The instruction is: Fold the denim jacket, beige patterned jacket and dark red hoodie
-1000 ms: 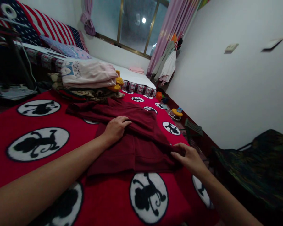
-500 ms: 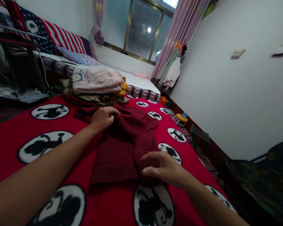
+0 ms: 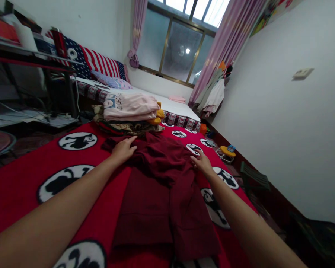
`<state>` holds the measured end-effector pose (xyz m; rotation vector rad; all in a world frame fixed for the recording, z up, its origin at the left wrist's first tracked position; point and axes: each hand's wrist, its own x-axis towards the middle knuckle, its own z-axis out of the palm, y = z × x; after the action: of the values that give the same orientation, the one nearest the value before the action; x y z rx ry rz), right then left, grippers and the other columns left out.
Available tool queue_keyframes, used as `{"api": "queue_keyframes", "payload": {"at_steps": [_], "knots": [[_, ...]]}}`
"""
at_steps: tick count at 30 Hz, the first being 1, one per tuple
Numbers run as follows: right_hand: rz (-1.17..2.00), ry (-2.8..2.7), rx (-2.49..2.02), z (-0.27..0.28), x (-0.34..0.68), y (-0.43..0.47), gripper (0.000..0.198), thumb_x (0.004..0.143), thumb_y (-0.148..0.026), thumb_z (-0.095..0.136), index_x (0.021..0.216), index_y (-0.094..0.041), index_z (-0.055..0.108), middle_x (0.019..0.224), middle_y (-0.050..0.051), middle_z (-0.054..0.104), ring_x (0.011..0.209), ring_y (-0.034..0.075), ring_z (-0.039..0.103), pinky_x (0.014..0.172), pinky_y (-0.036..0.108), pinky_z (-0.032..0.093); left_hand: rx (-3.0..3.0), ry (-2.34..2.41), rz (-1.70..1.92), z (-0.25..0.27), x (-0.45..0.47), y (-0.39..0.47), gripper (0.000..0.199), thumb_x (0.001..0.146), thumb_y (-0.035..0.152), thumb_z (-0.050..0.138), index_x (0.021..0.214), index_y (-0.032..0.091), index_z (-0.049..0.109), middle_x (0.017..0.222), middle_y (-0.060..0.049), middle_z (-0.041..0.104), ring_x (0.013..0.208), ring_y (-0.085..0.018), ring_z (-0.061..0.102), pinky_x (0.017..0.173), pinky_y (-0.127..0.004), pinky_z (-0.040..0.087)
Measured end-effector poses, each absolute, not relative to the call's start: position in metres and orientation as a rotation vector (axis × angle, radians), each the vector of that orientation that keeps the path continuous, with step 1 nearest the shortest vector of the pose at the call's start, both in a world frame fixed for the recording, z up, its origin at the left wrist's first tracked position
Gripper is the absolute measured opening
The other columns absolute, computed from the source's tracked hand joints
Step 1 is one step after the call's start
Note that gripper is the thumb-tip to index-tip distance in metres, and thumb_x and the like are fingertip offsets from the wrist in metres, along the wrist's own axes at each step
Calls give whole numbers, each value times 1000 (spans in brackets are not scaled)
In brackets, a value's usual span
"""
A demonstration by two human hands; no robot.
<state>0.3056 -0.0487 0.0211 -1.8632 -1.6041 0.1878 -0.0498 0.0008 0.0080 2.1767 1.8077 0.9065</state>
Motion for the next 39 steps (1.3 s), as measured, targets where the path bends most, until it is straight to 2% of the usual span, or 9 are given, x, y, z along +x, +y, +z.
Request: {"api": "queue_keyframes", "payload": {"at_steps": [4, 7, 9, 13, 19, 23, 27, 31, 39], "knots": [[109, -1642, -2038, 9, 290, -52, 46, 84, -44, 59, 122, -19, 65, 98, 9, 72, 94, 25, 67, 76, 33, 50, 2288, 1894, 648, 9, -53, -1, 67, 87, 42, 56, 147, 19, 37, 136, -14, 56, 122, -29, 55, 98, -36, 46], [44, -1545, -2118, 6, 283, -58, 45, 86, -48, 56, 121, -22, 65, 97, 8, 72, 95, 27, 66, 74, 33, 48, 2321, 1966, 516, 16, -50, -6, 72, 87, 45, 55, 151, 24, 29, 136, -14, 54, 117, -33, 59, 91, -41, 49], [43, -1521, -2107, 6, 282, -60, 45, 85, -47, 56, 120, -21, 65, 94, 8, 72, 92, 27, 66, 71, 33, 46, 2303, 1990, 477, 18, -48, -8, 65, 86, 47, 55, 146, 25, 40, 130, -15, 57, 111, -34, 61, 87, -41, 51], [51, -1483, -1997, 2, 286, -61, 42, 83, -45, 57, 114, -18, 67, 84, 8, 70, 82, 26, 65, 66, 32, 43, 2282, 1956, 538, 17, -48, -9, 35, 84, 44, 56, 110, 24, 68, 111, -12, 69, 105, -33, 64, 82, -39, 51], [85, -1361, -1764, -7, 294, -60, 39, 77, -43, 56, 102, -15, 68, 71, 5, 65, 70, 22, 61, 65, 31, 43, 2012, 2008, 1296, 58, -77, -20, 29, 80, 35, 60, 100, 18, 69, 95, -6, 72, 90, -24, 66, 79, -30, 51], [181, -1284, -1608, -10, 295, -58, 51, 77, -44, 53, 116, -12, 60, 60, -1, 59, 59, 20, 58, 63, 31, 44, 1692, 2082, 1861, 90, -120, -31, 31, 82, 28, 57, 106, 10, 65, 96, -7, 69, 84, -18, 63, 82, -31, 52], [220, -1241, -1533, -11, 293, -57, 55, 75, -40, 53, 122, -10, 55, 65, 0, 62, 55, 18, 58, 66, 32, 47, 1597, 2315, 1983, 85, -143, -34, 32, 78, 18, 58, 109, 11, 64, 119, -14, 59, 107, -27, 57, 96, -45, 47], [218, -1239, -1551, -12, 293, -56, 52, 72, -36, 54, 118, -12, 57, 73, 3, 66, 56, 17, 59, 66, 32, 48, 2089, 2206, 1706, 66, -116, -30, 33, 80, 15, 53, 111, 15, 65, 122, -12, 59, 118, -29, 51, 106, -46, 39], [288, -1222, -1537, -15, 296, -56, 49, 74, -39, 54, 116, -13, 58, 80, 5, 67, 52, 16, 59, 59, 30, 48, 2499, 1760, 877, 13, -29, -20, 53, 91, 45, 48, 135, 15, 50, 124, -14, 63, 118, -29, 55, 101, -41, 40]]}}
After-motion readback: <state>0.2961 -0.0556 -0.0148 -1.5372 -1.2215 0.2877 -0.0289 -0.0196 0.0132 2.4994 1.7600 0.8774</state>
